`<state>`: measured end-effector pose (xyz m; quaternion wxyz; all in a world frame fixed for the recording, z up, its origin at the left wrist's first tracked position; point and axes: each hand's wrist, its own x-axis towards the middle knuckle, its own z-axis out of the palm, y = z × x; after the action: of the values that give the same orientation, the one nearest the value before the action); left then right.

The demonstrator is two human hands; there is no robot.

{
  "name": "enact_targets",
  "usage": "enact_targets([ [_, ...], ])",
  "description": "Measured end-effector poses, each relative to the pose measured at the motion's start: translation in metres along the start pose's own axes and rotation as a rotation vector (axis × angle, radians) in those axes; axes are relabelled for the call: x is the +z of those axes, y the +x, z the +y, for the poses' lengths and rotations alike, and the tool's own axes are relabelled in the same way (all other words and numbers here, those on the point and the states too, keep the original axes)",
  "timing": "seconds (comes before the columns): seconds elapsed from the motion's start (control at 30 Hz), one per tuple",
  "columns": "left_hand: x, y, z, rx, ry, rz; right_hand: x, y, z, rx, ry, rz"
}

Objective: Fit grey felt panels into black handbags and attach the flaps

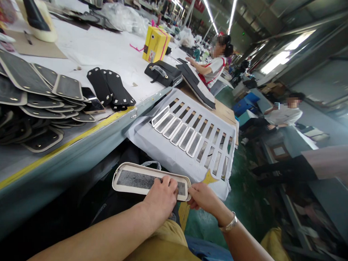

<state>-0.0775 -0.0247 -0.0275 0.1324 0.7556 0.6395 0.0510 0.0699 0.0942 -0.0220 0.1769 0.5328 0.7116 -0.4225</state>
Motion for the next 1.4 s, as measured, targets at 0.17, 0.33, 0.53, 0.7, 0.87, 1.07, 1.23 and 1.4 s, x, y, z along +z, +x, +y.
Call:
enact_targets([
  [0.17, 0.002, -0.001, -0.002, -0.001, -0.016, 0.028, -0.009, 0.002, 0.007, 0.041, 0.18, -0.128],
  [0.33, 0.005, -0.002, -0.004, -0.006, -0.023, 0.058, -0.014, -0.003, 0.025, 0.009, 0.584, -0.281],
  [0.53, 0.009, -0.006, -0.009, 0.001, -0.024, 0.098, 0.004, -0.004, 0.042, -0.088, 0.793, -0.194],
  [0.7, 0.009, -0.008, -0.01, -0.018, -0.025, 0.097, 0.011, -0.005, 0.043, -0.123, 0.847, -0.13],
  [0.87, 0.007, -0.006, -0.005, -0.035, -0.026, 0.037, 0.008, -0.008, 0.036, -0.078, 0.596, -0.065],
  [1.07, 0.006, 0.001, -0.002, -0.066, -0.009, -0.035, 0.008, -0.009, 0.034, -0.178, 0.192, 0.155],
  [1.23, 0.008, 0.005, -0.002, -0.088, -0.012, -0.068, 0.008, -0.011, 0.03, -0.208, -0.124, 0.321],
  [1.4, 0.012, 0.005, -0.002, -0.086, -0.002, -0.046, 0.011, -0.008, 0.028, -0.171, -0.248, 0.355],
])
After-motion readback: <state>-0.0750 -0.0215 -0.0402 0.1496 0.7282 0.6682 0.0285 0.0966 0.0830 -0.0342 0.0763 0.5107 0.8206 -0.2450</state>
